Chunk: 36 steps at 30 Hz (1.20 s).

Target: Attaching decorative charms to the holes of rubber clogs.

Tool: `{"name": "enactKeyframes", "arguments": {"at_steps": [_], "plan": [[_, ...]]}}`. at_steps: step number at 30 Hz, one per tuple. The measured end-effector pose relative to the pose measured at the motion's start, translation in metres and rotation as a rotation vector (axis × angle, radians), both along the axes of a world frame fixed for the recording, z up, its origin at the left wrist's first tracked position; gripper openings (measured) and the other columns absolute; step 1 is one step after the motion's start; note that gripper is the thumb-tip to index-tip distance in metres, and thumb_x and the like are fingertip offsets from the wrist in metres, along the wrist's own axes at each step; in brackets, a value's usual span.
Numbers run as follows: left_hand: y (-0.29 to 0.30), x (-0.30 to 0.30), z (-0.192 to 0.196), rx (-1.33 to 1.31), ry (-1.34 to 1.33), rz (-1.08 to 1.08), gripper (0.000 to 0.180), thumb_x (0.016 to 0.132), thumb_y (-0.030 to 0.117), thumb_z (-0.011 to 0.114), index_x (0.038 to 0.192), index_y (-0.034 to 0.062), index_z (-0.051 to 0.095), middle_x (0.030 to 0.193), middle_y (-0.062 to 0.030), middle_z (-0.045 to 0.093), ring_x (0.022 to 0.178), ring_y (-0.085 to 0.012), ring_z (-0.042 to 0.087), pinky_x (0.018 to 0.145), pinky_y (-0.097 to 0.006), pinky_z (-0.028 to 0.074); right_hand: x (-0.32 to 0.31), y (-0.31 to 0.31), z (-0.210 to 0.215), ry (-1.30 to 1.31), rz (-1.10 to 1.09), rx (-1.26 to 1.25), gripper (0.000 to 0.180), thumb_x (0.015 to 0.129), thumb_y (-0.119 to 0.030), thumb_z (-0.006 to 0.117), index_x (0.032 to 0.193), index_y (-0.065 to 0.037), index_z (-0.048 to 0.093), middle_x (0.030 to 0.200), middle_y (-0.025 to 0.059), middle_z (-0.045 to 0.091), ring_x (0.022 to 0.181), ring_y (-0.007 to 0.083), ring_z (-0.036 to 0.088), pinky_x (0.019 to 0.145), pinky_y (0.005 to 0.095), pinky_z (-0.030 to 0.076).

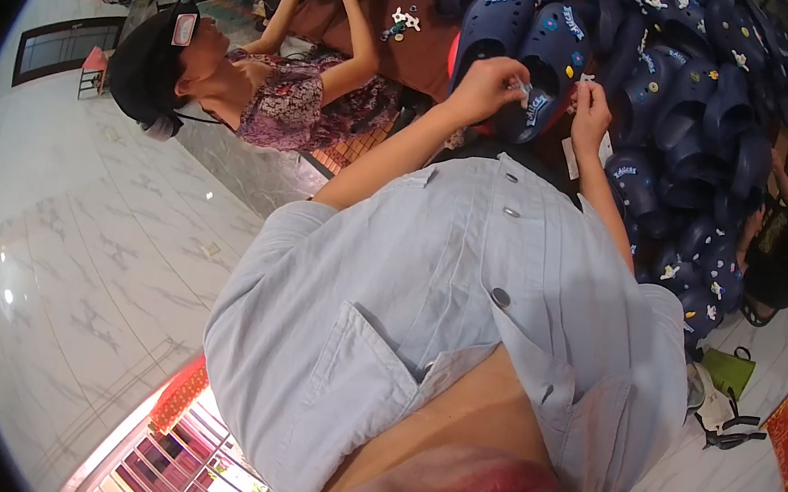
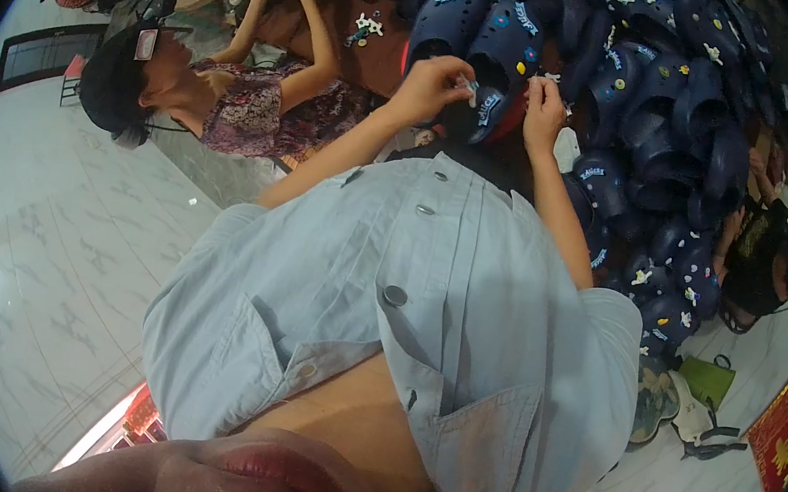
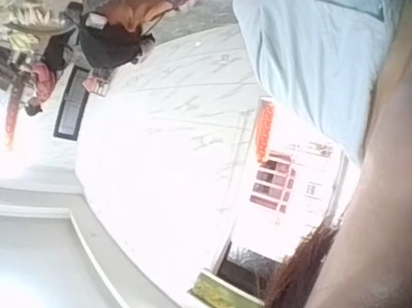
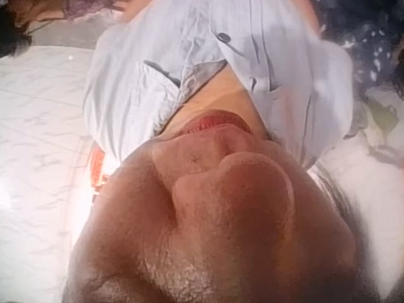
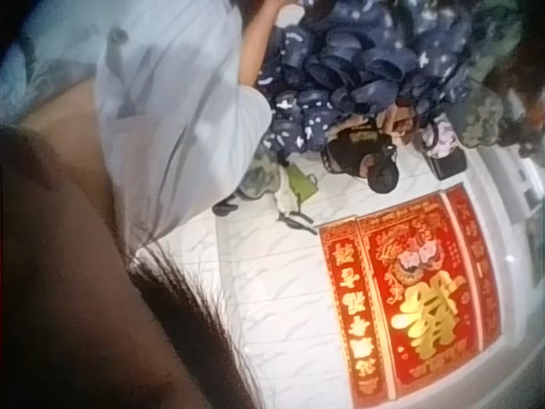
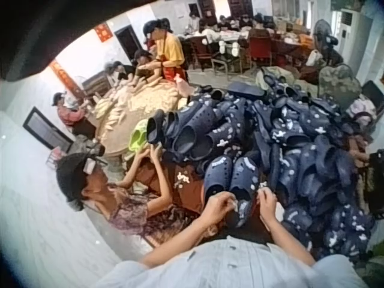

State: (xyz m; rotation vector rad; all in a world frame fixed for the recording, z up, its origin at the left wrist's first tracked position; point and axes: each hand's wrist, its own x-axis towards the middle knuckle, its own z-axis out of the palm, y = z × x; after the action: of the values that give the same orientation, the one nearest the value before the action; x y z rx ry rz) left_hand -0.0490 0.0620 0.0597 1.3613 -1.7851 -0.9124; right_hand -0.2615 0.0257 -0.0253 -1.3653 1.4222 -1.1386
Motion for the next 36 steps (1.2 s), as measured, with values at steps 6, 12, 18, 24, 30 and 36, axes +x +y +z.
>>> {"name": "enactKeyframes", "arguments": {"at_steps": [6,12,18,24,30,36], "plan": [[-0.017,0.040,0.011,0.303,0.518,0.231,0.026,0.078,0.002,0.070,0.103,-0.0012,0.064,0.095,-0.0073,0.067,0.088,-0.0131,0.062,0.082,-0.025,0.048,0.013,-0.004,0.026,0.149,0.025,-0.257,0.019,0.090,-0.021,0.057,0.090,-0.002,0.060,0.081,0.0087,0.060,0.077,0.0242,0.058,0.073,0.0344,0.044],[-0.036,0.081,0.010,0.395,0.854,0.478,0.027,0.084,0.001,0.063,0.111,-0.0013,0.063,0.099,-0.0062,0.065,0.088,-0.0134,0.061,0.077,-0.024,0.048,0.028,-0.010,0.046,0.364,0.092,-0.558,0.026,0.083,-0.020,0.064,0.104,-0.005,0.060,0.105,0.0118,0.056,0.103,0.0306,0.048,0.090,0.0397,0.038],[-0.059,0.113,-0.036,0.400,0.747,0.416,0.026,0.084,0.002,0.064,0.110,0.0007,0.061,0.097,-0.0043,0.064,0.084,-0.0104,0.060,0.067,-0.019,0.045,0.054,-0.008,0.043,0.593,0.181,-0.631,0.047,0.077,-0.021,0.070,0.120,-0.012,0.053,0.121,0.0117,0.047,0.112,0.0343,0.042,0.095,0.0442,0.035],[-0.070,0.099,-0.030,0.411,0.681,0.374,0.020,0.081,0.004,0.069,0.100,0.0007,0.064,0.092,-0.0064,0.066,0.083,-0.0128,0.062,0.071,-0.021,0.047,0.052,-0.010,0.032,0.618,0.173,-0.623,0.052,0.074,-0.012,0.070,0.122,-0.014,0.052,0.123,0.0109,0.047,0.113,0.0340,0.041,0.097,0.0445,0.034],[-0.079,0.115,-0.055,0.462,0.561,0.323,0.022,0.079,0.007,0.071,0.100,-0.0002,0.066,0.091,-0.0064,0.067,0.080,-0.0139,0.063,0.073,-0.025,0.050,0.055,-0.009,0.036,0.627,0.161,-0.641,0.052,0.072,-0.009,0.070,0.121,-0.015,0.053,0.122,0.0103,0.048,0.113,0.0331,0.042,0.097,0.0442,0.035],[-0.079,0.107,-0.043,0.505,0.506,0.366,0.028,0.077,0.005,0.073,0.103,-0.0021,0.065,0.093,-0.0091,0.067,0.080,-0.0148,0.063,0.074,-0.026,0.050,0.055,-0.009,0.034,0.628,0.144,-0.644,0.052,0.071,-0.008,0.070,0.120,-0.015,0.053,0.122,0.0097,0.048,0.112,0.0327,0.043,0.097,0.0438,0.036]]}}
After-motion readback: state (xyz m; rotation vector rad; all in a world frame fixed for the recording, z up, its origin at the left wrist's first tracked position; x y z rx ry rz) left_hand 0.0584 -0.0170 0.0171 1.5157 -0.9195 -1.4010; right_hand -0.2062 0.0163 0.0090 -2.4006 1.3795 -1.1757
